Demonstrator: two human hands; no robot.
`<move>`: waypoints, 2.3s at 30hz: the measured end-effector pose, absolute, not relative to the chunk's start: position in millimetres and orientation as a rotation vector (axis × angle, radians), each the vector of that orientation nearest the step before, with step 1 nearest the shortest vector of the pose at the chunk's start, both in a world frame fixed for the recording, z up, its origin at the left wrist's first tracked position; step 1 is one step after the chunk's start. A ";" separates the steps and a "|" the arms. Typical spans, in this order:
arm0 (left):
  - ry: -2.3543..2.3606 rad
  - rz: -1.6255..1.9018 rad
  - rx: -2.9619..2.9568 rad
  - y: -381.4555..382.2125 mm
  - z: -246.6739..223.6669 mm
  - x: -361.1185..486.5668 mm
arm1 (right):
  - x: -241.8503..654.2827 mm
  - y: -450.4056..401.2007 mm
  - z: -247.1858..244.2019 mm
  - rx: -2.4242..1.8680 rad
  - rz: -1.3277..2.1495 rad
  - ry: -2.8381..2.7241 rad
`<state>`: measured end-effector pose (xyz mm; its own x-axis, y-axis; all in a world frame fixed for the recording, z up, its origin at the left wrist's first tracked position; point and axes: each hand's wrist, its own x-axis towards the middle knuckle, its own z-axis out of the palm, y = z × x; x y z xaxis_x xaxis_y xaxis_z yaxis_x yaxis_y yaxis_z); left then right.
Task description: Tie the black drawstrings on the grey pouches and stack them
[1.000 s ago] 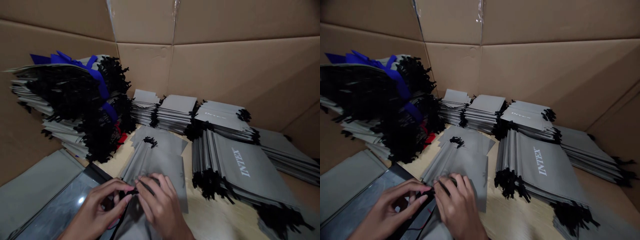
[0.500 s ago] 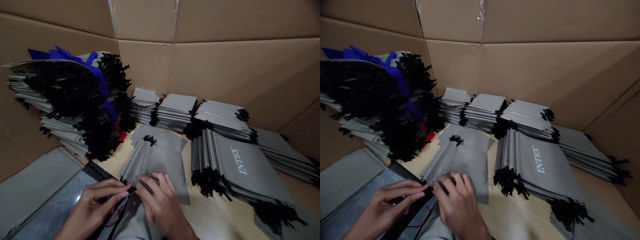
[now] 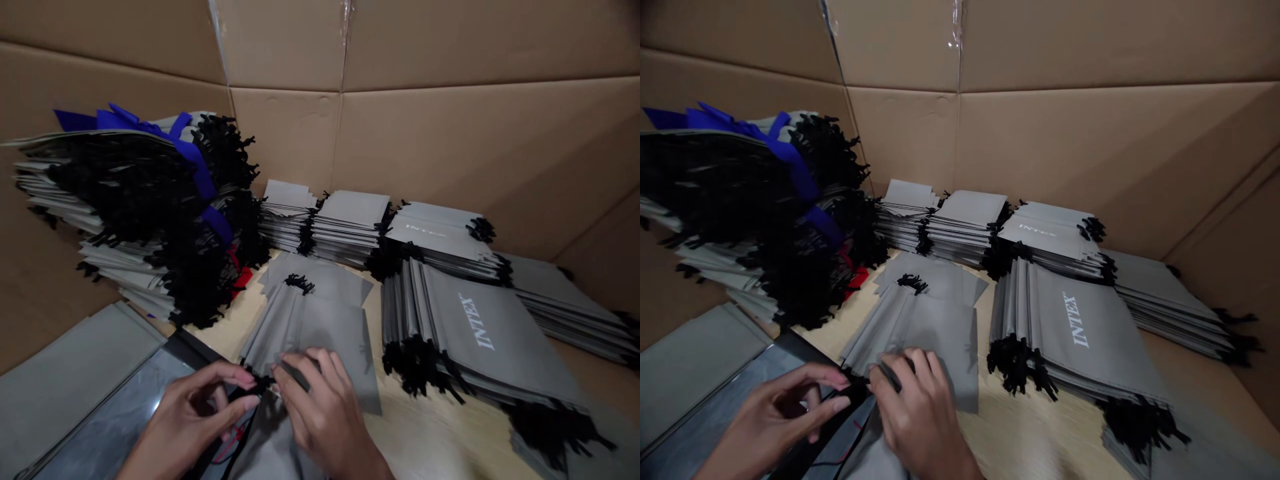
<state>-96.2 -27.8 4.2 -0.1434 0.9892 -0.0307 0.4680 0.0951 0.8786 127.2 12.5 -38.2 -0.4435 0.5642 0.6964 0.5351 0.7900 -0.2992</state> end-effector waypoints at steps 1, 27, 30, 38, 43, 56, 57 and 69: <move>1.697 0.967 1.455 -28.2 4.4 -96.1 | 126.9 12.7 -38.3 -0.811 0.046 -2.127; 1.571 1.101 1.863 -30.5 14.1 -94.3 | 127.9 10.8 -40.8 -0.833 0.045 -2.156; 1.554 1.075 1.867 -28.5 16.6 -84.4 | 127.3 10.6 -39.7 -0.828 0.042 -2.177; 1.532 1.069 1.943 -29.4 7.8 -78.5 | 125.1 8.6 -40.2 -0.861 0.019 -2.167; 1.558 1.074 1.990 -29.6 9.6 -79.0 | 125.8 8.2 -37.1 -0.863 0.082 -2.128; 1.512 1.081 1.790 -29.4 20.0 -77.5 | 125.8 10.3 -34.9 -0.788 0.107 -2.141; 1.517 1.087 1.793 -29.4 19.1 -77.3 | 126.0 10.2 -35.4 -0.779 0.097 -2.154; 1.482 1.070 1.774 -26.9 11.8 -89.3 | 127.4 9.8 -36.3 -0.785 0.140 -2.299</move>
<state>-89.3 -26.9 11.8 0.0583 0.9762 0.2089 0.5059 -0.2093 0.8368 127.4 9.8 -36.3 -0.5760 0.5738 0.5822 0.4991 0.8109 -0.3054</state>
